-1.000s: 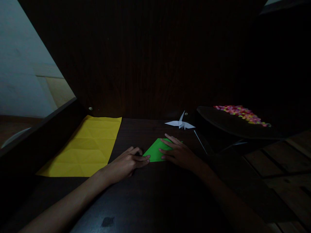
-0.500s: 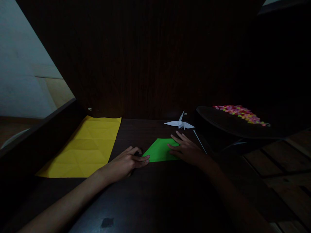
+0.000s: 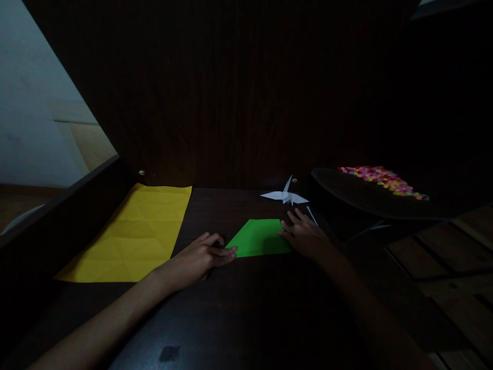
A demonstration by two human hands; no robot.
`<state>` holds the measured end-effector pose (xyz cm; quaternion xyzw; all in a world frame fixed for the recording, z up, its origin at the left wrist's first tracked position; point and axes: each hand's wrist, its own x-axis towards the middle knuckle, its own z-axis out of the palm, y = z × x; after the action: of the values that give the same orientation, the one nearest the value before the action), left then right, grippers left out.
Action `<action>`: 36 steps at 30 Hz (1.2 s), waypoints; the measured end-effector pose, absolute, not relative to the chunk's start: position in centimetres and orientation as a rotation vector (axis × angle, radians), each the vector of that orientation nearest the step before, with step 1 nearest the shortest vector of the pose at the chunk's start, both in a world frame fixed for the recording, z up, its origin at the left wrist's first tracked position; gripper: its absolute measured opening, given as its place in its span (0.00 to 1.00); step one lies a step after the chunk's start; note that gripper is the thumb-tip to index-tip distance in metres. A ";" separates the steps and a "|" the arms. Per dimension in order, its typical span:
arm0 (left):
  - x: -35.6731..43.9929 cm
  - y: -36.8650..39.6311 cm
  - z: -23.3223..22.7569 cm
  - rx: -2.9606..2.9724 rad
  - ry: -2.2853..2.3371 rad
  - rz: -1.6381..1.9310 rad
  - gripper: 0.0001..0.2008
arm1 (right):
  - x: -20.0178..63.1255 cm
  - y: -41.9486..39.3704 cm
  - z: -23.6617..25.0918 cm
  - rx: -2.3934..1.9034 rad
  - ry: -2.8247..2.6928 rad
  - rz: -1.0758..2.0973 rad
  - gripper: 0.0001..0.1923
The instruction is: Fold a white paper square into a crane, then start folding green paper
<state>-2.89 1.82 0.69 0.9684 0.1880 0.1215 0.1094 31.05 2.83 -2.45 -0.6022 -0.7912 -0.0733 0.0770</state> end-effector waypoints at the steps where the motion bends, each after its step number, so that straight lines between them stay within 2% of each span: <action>1: -2.9 1.8 0.7 2.845 0.551 0.368 0.26 | 31.0 2.8 -2.5 -1.800 -2.371 -0.240 0.18; 9: -2.6 1.2 0.5 2.811 0.614 0.514 0.16 | 28.4 2.0 -1.3 -1.582 -2.239 -0.392 0.18; 14: -2.4 1.2 0.1 2.854 0.621 0.549 0.12 | 26.2 1.1 0.2 -1.189 -2.404 -0.265 0.15; 18: -2.4 1.2 -0.1 2.888 0.638 0.537 0.12 | 25.3 0.5 0.1 -0.897 -2.538 -0.127 0.09; 23: -2.5 1.2 -0.2 2.955 0.642 0.500 0.13 | 25.1 0.4 -0.3 -0.890 -2.587 -0.050 0.09; 36: -2.5 1.3 -0.9 3.268 0.486 0.510 0.18 | 24.0 -0.1 -1.2 -0.837 -2.588 -0.215 0.08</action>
<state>-2.47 1.29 -0.92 0.9726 0.1447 0.1517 -0.1006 24.02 -0.07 -1.21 -0.3001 -0.9283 -0.0772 0.2053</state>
